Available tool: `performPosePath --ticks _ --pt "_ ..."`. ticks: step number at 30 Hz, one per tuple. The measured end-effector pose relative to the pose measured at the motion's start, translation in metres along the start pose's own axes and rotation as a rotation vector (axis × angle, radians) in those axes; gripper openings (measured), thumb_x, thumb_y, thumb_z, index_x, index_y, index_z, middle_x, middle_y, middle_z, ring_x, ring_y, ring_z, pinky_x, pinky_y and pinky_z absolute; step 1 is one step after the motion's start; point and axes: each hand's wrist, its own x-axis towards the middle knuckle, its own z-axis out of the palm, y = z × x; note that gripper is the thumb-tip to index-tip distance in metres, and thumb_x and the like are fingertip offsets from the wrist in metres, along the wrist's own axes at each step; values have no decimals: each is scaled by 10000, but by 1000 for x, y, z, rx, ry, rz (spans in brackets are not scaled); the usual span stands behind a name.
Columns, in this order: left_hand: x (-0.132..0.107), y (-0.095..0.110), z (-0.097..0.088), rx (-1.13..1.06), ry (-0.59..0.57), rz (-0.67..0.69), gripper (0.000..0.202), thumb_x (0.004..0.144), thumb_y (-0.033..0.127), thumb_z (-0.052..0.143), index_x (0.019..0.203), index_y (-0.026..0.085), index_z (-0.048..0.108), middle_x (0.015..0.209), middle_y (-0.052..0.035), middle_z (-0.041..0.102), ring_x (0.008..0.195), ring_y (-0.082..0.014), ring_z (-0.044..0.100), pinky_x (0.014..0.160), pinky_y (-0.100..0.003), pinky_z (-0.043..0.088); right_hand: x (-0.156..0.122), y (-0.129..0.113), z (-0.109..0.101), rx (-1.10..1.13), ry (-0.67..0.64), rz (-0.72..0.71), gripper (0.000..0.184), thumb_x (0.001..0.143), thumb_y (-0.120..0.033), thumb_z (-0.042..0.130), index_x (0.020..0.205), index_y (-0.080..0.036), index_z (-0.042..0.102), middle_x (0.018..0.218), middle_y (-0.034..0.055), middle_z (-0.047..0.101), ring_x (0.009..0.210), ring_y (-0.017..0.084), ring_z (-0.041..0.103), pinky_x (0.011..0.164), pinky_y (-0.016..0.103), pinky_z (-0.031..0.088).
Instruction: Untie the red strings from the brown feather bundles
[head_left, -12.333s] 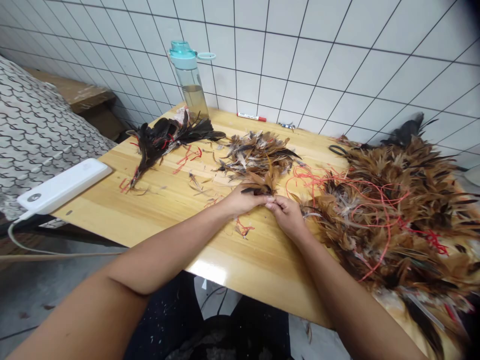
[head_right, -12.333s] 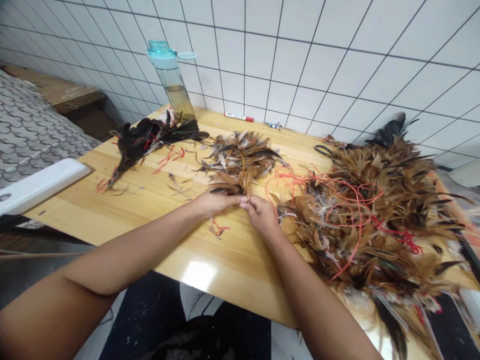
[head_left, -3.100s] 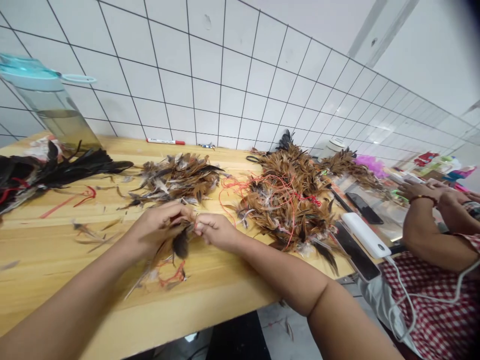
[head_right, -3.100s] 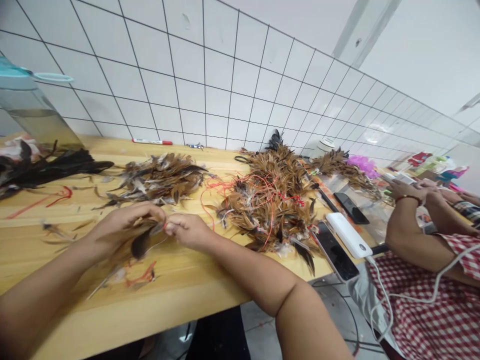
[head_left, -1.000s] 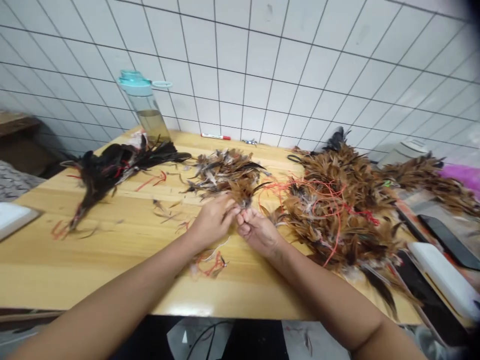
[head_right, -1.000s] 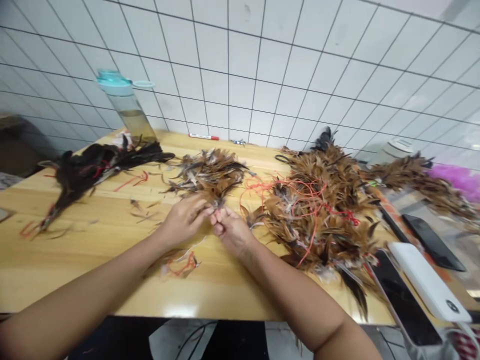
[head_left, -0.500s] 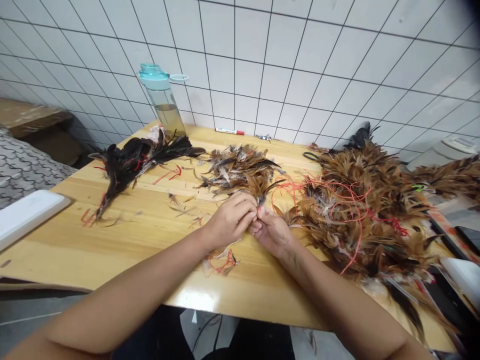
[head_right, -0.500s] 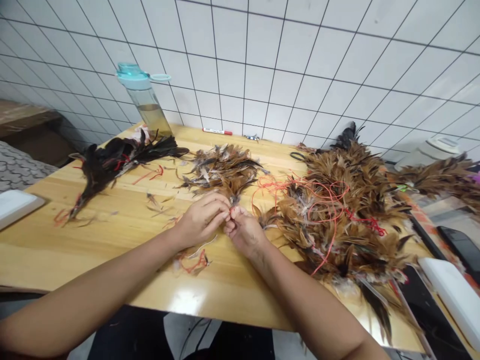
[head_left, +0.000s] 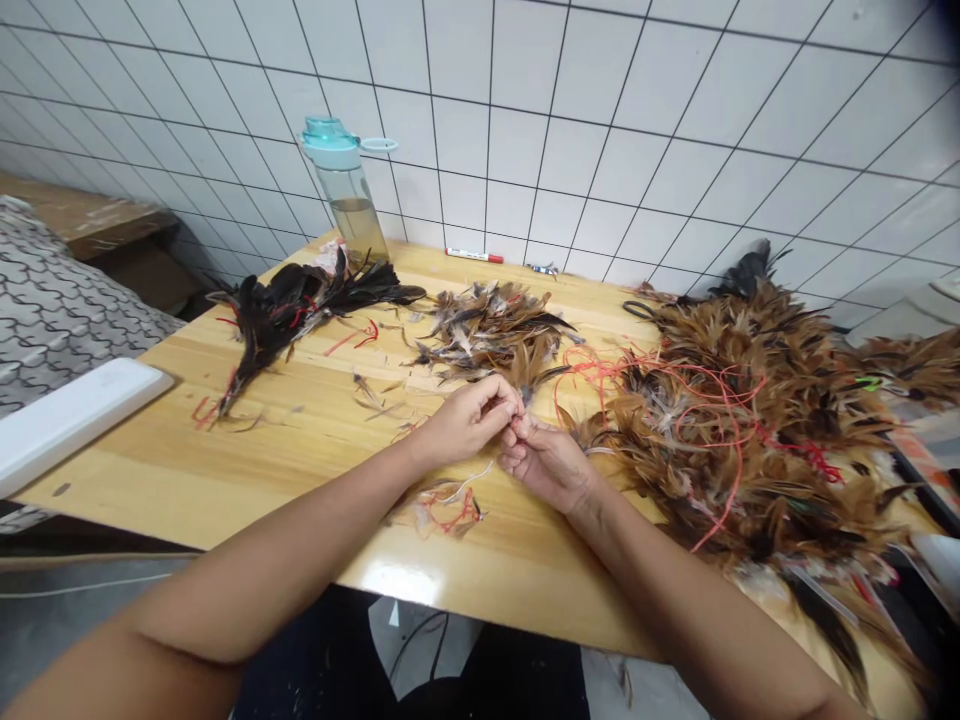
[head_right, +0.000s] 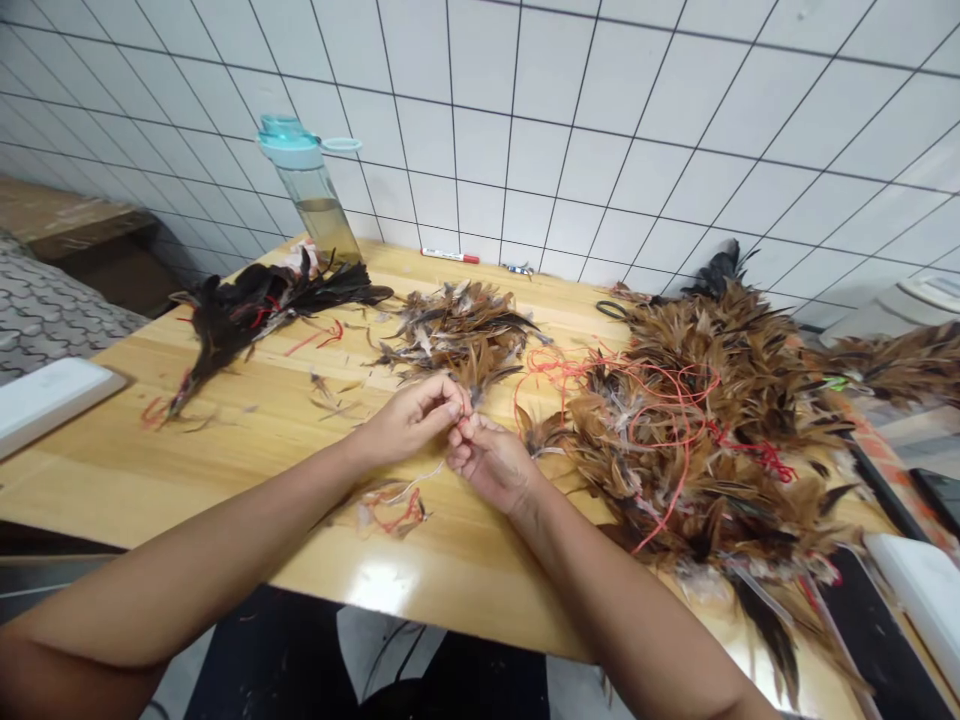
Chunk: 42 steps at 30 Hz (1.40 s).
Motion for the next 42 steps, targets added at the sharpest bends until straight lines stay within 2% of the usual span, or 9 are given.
performPosePath --ticks 4,8,14,21,26,31,36,42 --pt "-1 1 0 -107 -60 -80 121 897 256 490 885 141 524 787 -24 616 675 -93 585 664 -243 492 1 0 -1 -5 -3 26 138 763 -121 688 766 -151 553 631 -30 559 507 40 414 523 169 366" --pt "-4 1 -2 -262 -142 -122 107 874 199 510 955 131 519 792 -32 638 660 -90 606 639 -237 508 1 -2 -1 -23 -9 48 113 764 -108 683 761 -134 574 668 -18 582 556 40 463 562 161 401" --pt "-4 0 -7 -129 -158 -41 167 839 113 502 996 118 560 820 -53 680 671 -96 635 656 -239 525 1 -3 -2 -63 -23 61 111 762 -125 694 816 -131 597 713 -16 587 636 51 513 597 160 418" --pt "-1 1 -14 64 -168 62 216 814 63 494 987 127 606 838 -41 695 699 -90 650 686 -223 526 2 -4 -4 -125 -71 60 132 759 -125 692 730 -140 564 738 3 599 677 60 534 632 170 436" --pt "0 6 -18 149 -169 101 173 813 81 533 944 140 629 862 -39 688 759 -101 650 722 -230 519 2 -6 -6 -162 -124 41 184 734 -162 744 697 -141 565 765 8 618 675 55 534 642 170 448" --pt "0 7 -18 121 -173 112 145 817 96 541 928 138 623 852 -39 671 734 -100 643 708 -234 520 2 -9 -10 -214 -157 34 299 717 -271 791 612 -140 544 761 11 608 695 60 530 639 173 451" --pt "-1 6 -19 120 -175 127 143 807 92 556 926 133 623 858 -41 663 735 -101 645 711 -241 521 3 -10 -11 -240 -175 29 308 669 -315 829 633 -135 581 748 8 613 703 66 534 644 177 442" --pt "-1 10 -19 -85 -244 22 125 813 95 544 930 116 583 796 -49 684 666 -107 662 660 -245 542 4 -9 -13 -328 -218 21 348 662 -392 822 600 -134 596 740 18 614 673 72 514 650 205 428"
